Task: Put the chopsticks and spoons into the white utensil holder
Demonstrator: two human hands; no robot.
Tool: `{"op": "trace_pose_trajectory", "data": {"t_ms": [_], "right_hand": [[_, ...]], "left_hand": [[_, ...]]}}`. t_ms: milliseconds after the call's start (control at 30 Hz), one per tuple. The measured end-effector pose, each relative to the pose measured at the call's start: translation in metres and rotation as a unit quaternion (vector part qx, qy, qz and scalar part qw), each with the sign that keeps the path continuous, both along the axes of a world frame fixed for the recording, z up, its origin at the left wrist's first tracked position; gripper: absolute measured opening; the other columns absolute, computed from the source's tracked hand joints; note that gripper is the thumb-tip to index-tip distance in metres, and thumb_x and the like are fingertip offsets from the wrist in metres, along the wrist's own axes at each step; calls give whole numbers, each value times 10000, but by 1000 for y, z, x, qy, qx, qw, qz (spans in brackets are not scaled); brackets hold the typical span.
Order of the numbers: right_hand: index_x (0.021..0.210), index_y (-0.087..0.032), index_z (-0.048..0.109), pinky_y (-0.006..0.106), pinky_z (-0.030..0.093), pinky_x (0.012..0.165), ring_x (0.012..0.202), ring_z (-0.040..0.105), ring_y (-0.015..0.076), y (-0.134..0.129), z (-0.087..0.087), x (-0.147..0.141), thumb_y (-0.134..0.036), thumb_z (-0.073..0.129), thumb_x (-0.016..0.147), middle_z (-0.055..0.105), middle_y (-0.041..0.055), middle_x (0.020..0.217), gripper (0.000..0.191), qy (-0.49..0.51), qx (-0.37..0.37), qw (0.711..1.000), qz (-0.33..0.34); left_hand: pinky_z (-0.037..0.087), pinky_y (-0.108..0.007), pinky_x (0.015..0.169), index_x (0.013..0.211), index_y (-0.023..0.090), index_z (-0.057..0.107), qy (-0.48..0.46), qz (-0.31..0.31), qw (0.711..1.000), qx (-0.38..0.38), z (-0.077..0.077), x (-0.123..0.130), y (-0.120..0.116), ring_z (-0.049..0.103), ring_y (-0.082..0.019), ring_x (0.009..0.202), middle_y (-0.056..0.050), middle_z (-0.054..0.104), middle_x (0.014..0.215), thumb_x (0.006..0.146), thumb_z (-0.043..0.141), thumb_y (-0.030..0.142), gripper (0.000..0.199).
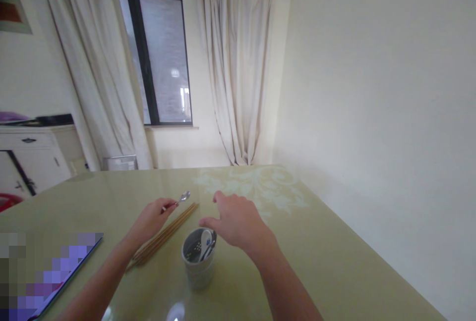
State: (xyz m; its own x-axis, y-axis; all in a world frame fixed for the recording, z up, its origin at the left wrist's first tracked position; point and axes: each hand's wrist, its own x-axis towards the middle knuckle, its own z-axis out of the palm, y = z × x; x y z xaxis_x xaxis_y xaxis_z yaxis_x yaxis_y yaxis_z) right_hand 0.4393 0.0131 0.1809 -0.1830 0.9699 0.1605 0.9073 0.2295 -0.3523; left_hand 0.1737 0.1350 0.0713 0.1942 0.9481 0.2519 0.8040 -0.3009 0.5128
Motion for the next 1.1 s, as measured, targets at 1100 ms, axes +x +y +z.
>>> {"op": "trace_pose_trajectory", "data": {"t_ms": [1100], "right_hand": [[940, -224, 761, 270, 490, 794, 830, 722, 174, 19, -4, -15, -185, 663, 980, 801, 15, 911, 113, 143, 184, 972, 39]], "left_hand": [[535, -345, 954, 1211, 183, 717, -200, -77, 976, 20, 29, 29, -26, 694, -258, 1082, -109, 771, 1205, 1026, 430, 536, 492]]}}
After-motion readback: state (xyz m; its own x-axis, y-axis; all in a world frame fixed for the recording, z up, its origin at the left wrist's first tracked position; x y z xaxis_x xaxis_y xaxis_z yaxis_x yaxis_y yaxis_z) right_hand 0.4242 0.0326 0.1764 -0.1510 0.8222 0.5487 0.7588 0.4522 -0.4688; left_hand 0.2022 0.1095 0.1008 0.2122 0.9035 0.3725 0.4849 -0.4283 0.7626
